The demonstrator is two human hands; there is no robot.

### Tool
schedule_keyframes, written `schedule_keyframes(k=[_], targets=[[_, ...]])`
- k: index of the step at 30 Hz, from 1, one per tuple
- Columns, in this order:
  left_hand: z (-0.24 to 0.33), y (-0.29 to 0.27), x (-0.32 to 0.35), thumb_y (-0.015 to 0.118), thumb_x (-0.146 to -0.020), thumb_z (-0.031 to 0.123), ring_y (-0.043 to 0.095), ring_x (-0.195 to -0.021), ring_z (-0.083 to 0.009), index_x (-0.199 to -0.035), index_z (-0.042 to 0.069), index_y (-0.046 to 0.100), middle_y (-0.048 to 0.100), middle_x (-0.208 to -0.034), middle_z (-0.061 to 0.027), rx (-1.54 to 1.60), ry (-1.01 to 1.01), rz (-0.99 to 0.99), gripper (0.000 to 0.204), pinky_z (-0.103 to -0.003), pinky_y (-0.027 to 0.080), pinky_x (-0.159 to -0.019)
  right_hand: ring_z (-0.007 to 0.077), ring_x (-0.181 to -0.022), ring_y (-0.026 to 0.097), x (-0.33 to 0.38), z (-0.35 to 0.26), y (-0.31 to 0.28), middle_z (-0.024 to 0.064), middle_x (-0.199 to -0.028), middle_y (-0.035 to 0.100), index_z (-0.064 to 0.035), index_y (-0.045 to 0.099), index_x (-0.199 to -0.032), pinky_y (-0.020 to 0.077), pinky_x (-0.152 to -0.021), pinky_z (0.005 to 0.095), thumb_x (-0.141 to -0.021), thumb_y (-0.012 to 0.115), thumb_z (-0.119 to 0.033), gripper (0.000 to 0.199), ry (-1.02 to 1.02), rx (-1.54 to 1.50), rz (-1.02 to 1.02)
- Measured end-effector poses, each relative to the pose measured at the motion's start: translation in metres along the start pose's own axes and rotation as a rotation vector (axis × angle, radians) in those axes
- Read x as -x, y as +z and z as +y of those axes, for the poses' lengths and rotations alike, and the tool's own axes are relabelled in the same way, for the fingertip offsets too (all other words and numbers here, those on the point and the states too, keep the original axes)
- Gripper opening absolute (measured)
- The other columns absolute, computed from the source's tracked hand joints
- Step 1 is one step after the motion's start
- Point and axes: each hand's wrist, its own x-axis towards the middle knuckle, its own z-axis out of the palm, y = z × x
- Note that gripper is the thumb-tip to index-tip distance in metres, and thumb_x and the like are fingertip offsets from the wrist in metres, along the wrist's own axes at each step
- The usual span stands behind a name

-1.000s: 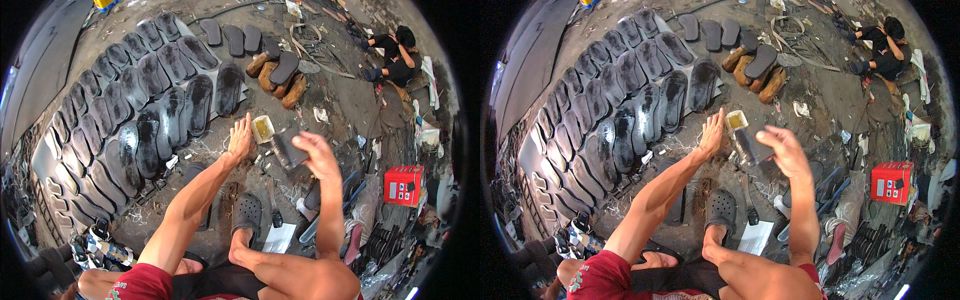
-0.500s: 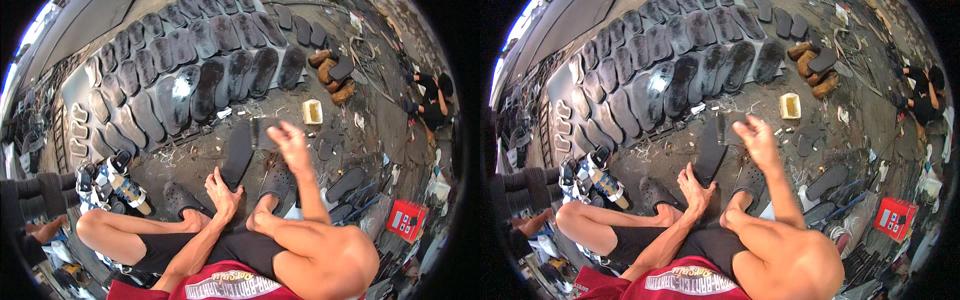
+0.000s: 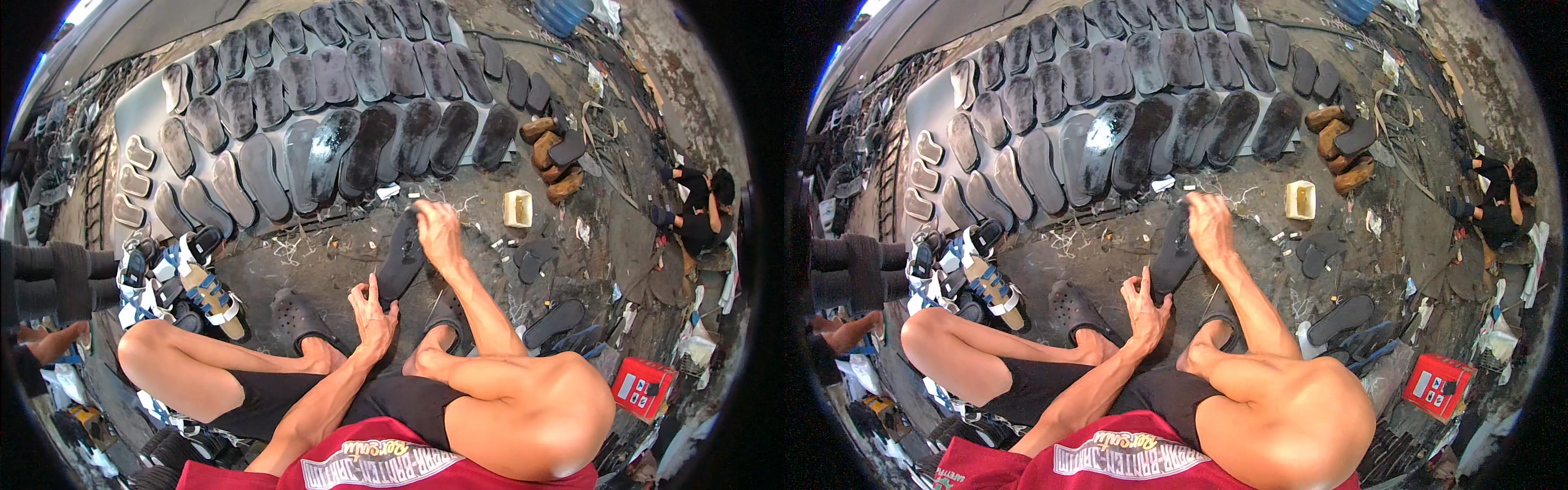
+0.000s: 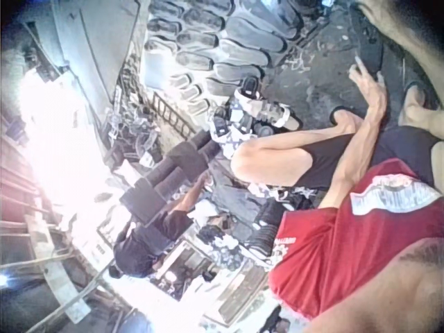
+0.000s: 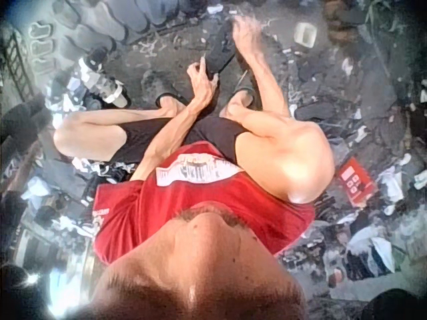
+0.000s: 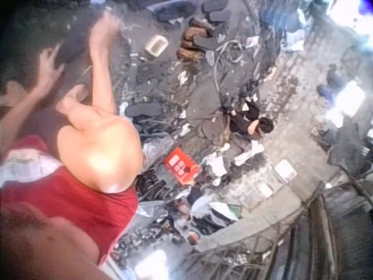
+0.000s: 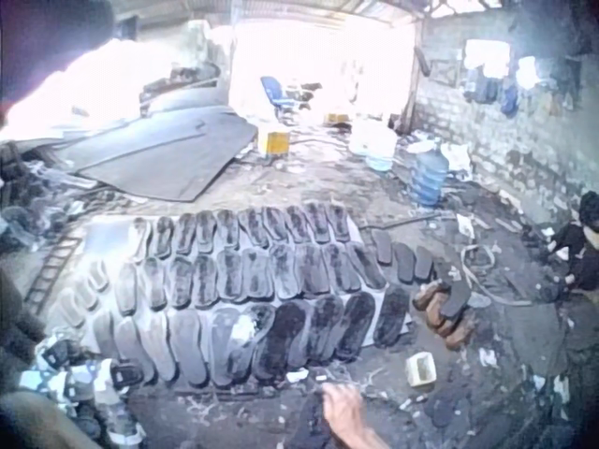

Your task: The person sits on the ground and repeatedly scrubs black shoe insoles with a brush and a liquid from a small container. They handle the insoles one at a time, scrubbing them and placing them back in a row on the ground.

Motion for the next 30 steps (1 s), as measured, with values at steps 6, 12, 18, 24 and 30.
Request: schedule_keyframes(k=[6,12,18,24,30], targets=[[0.002,-0.003,-0.002,0.087,-0.08,0.009,0.052,-0.123,-0.0461,-0.16,-0.004,0.046,0.047,-0.137,-0.0309,-0.054,0.032,0.029,0.091,-0.054,0.048,-0.106,0.0267,-0.116,0.066,0.006,-0.02,-0.01,0.005,-0.115,0.076,-0.015,0.079,-0.117,0.0493,-0.099,0.0455,-0.093,0.064,-0.007,0.03,-0.416,-0.081,-0.519],[0.002,-0.004,-0.002,0.089,-0.08,0.012,0.053,-0.123,-0.0444,-0.16,-0.003,0.046,0.05,-0.134,-0.0283,-0.059,0.029,0.015,0.092,-0.054,0.048,-0.104,0.0258,-0.112,0.069,0.036,0.023,-0.026,0.0054,-0.116,0.076,-0.0153,0.077,-0.124,0.0462,-0.1,0.0465,-0.091,0.07,-0.007,0.035,-0.213,0.182,-0.205],[0.009,-0.007,-0.005,0.09,-0.081,0.012,0.055,-0.12,-0.0438,-0.163,0.005,0.046,0.049,-0.132,-0.0257,-0.023,-0.032,0.011,0.093,-0.051,0.052,-0.098,0.0295,-0.097,0.07,0.023,0.003,-0.028,0.009,-0.104,0.075,-0.0134,0.075,-0.127,0.0462,-0.091,0.0471,-0.095,0.073,-0.012,0.032,-0.046,0.173,-0.141],[0.006,-0.006,-0.006,0.09,-0.083,0.011,0.055,-0.123,-0.0464,-0.165,0.005,0.043,0.048,-0.133,-0.0275,0.037,-0.057,-0.024,0.096,-0.05,0.053,-0.101,0.0232,-0.1,0.071,0.024,-0.002,-0.023,0.0025,-0.106,0.077,-0.0174,0.075,-0.121,0.0452,-0.09,0.044,-0.095,0.07,-0.014,0.026,-0.277,0.105,-0.198],[0.001,0.004,-0.005,0.089,-0.081,0.01,0.053,-0.127,-0.0471,-0.16,0.004,0.047,0.048,-0.136,-0.0276,0.104,-0.038,0.045,0.089,-0.051,0.051,-0.107,0.027,-0.08,0.067,0.1,-0.012,-0.026,0.0089,-0.084,0.067,-0.0096,0.071,-0.12,0.0472,-0.083,0.0468,-0.09,0.076,-0.018,0.031,-0.253,0.08,-0.169]])
